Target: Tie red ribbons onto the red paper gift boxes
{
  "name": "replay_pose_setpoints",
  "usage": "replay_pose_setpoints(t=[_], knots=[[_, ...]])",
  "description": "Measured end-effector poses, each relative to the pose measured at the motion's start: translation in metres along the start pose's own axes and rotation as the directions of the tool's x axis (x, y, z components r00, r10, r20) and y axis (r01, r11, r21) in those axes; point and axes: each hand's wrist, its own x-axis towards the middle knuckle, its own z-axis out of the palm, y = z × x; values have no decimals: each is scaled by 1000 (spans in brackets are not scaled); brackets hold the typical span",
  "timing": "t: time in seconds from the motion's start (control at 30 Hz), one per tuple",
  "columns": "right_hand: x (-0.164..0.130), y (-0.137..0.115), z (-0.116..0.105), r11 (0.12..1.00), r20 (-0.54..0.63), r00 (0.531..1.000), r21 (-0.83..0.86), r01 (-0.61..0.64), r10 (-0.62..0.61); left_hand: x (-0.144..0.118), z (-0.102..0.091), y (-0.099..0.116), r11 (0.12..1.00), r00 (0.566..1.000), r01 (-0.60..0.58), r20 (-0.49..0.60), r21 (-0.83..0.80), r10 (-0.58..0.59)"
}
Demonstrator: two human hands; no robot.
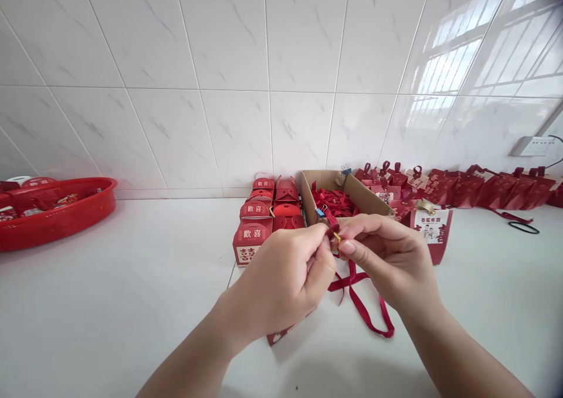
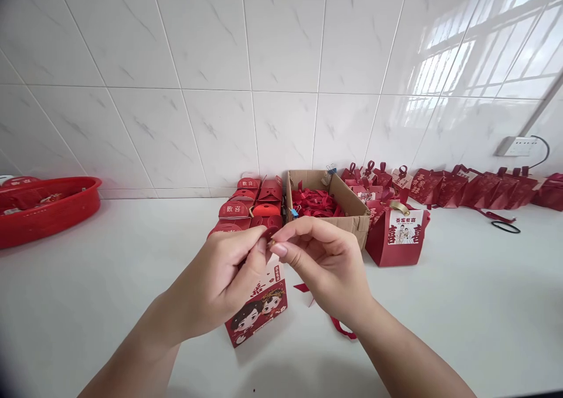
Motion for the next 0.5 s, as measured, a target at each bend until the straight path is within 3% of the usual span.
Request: replay_pose_setpoints(t=[0.2, 0.33, 0.4, 0.5], knots=[[3, 2, -1, 978, 17, 991, -160, 136, -135, -1, 0, 0, 999, 999, -12, 40, 40, 10], [4, 4, -3, 918, 49, 959, -282, 280, -278, 1, -2, -1, 961, 989, -147, 39, 236, 141], [5, 6, -4, 820, 79, 901, -387, 423, -428, 4, -3, -1, 908, 974, -222, 30, 356, 226], [7, 9, -7, 616, 140, 764, -508, 602, -630, 5, -7, 1, 866, 957, -278, 42, 415, 287]])
